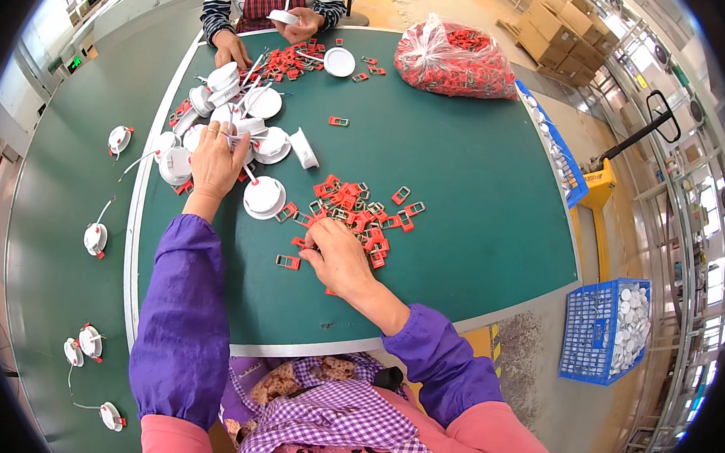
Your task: The person attaches clips to round light fixtures by hand at a workbench. After dumping more clips from a bag onto the table, the person carries a blue crate with a coworker and scoops light fixtures from the crate onto the table.
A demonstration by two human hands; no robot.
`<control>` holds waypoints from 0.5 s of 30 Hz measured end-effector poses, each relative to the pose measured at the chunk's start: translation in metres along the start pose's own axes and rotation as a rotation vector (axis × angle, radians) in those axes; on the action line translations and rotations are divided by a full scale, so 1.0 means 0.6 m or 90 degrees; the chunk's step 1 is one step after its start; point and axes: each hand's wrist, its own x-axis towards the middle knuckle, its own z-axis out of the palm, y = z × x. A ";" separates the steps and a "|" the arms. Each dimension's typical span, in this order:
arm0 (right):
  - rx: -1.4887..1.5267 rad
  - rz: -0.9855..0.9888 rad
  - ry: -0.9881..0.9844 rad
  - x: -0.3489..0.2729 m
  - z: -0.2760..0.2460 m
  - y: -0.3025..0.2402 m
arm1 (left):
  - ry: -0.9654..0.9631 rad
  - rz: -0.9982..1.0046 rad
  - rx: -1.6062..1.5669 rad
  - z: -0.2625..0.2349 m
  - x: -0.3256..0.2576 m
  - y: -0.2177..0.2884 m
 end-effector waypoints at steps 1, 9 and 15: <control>0.012 0.003 0.004 0.000 -0.001 -0.001 | 0.007 0.025 0.039 0.002 0.001 0.004; 0.013 -0.012 0.011 -0.005 0.001 0.008 | 0.034 0.052 0.123 -0.021 0.040 -0.015; 0.015 -0.037 0.026 -0.006 0.000 0.014 | 0.217 0.041 0.045 -0.145 0.019 -0.022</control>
